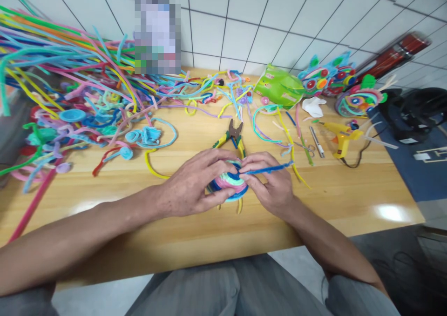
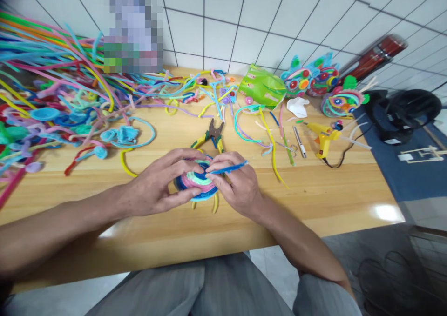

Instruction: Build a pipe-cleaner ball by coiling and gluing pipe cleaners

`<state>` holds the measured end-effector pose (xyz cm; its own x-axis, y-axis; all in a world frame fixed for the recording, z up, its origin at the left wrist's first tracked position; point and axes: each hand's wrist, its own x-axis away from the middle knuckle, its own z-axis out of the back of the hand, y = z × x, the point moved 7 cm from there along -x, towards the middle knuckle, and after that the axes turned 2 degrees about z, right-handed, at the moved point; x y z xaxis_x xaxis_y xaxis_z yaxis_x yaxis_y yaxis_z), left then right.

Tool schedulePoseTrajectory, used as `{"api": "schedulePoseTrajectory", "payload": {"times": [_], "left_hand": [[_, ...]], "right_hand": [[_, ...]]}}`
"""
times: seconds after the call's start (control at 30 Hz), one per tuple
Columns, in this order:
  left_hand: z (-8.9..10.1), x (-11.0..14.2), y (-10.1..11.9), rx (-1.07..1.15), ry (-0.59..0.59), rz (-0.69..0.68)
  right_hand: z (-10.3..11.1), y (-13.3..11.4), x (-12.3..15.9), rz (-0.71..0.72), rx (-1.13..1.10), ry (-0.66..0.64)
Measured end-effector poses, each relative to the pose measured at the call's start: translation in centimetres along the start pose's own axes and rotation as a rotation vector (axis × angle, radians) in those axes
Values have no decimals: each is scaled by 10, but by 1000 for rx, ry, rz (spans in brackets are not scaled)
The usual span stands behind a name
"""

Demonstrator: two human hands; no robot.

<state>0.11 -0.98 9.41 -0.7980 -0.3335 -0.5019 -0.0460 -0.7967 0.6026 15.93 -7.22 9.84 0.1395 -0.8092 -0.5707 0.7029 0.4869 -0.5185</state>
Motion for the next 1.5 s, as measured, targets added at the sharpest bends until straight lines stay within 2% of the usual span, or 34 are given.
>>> {"api": "schedulePoseTrajectory", "payload": {"times": [0.2,0.5,1.1,1.2,1.4,1.5], "left_hand": [[0,0,-1,-12,50,29],[-4,3,1,-60,77,28],[-4,1,7,-160,53,32],[1,-2,8,-126,10,32],[10,-8,0,-38,-186,-63],[12,-9,-4,0,-204,-101]], "right_hand": [[6,-1,-1,-17,38,21],[0,-5,3,-41,25,38],[-3,-6,3,-35,19,65],[-2,-5,2,-45,1,58],[-2,-5,2,-57,-22,51],[-1,-3,1,-51,-46,43]]}}
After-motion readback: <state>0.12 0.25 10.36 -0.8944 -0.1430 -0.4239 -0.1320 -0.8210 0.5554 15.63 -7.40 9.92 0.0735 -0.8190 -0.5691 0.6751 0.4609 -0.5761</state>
